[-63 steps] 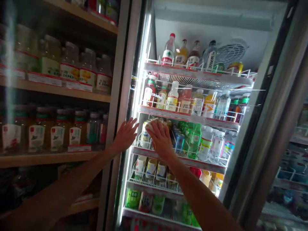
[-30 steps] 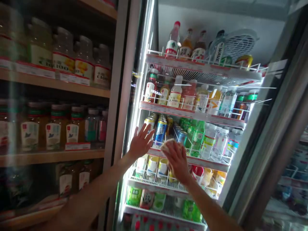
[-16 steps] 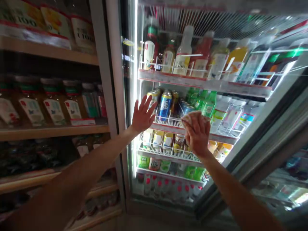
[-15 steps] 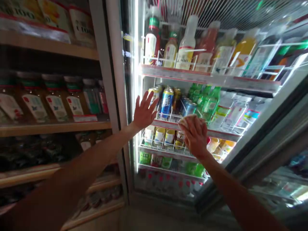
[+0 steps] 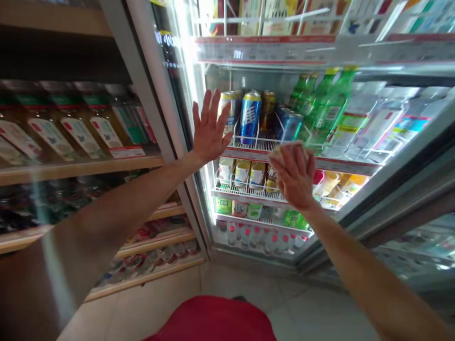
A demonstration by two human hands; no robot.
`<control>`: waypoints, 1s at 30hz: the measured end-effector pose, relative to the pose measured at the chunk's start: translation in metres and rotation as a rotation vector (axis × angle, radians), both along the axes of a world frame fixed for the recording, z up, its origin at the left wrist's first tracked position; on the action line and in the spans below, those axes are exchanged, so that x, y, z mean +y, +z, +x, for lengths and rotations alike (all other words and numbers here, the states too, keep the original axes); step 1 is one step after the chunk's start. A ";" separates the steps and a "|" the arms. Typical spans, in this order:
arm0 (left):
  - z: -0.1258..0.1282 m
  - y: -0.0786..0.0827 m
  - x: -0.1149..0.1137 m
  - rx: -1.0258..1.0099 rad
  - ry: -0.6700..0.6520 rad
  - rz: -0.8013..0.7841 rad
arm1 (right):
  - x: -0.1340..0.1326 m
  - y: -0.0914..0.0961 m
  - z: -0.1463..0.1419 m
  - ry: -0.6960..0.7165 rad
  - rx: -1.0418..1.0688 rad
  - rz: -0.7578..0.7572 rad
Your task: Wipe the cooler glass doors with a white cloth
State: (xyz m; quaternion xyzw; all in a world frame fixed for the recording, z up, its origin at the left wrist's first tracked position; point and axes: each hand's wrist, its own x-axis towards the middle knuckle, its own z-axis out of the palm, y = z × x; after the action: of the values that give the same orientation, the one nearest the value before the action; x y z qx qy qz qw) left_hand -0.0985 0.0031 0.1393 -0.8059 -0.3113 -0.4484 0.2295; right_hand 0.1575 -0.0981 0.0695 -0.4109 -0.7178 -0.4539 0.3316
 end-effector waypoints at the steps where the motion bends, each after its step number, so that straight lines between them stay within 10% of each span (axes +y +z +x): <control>1: 0.000 0.000 0.000 0.010 0.018 0.003 | -0.001 -0.008 0.002 0.004 -0.026 -0.013; 9: 0.000 -0.003 0.004 -0.022 -0.016 0.091 | 0.005 0.053 0.028 -0.253 0.424 0.220; 16: 0.003 -0.008 0.008 -0.113 -0.038 0.149 | -0.002 -0.029 0.001 -0.159 0.110 -0.054; 22: 0.005 -0.010 0.010 -0.145 -0.063 0.176 | -0.013 -0.017 0.068 -0.410 0.714 0.322; 30: 0.001 -0.013 0.015 -0.152 -0.053 0.241 | 0.002 -0.048 -0.024 -0.218 0.264 -0.011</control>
State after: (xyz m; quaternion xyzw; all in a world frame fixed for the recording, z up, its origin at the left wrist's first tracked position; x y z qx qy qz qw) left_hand -0.0975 0.0178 0.1268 -0.7442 -0.2503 -0.5481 0.2882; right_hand 0.1340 -0.0961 0.0214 -0.5441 -0.6216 -0.4253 0.3696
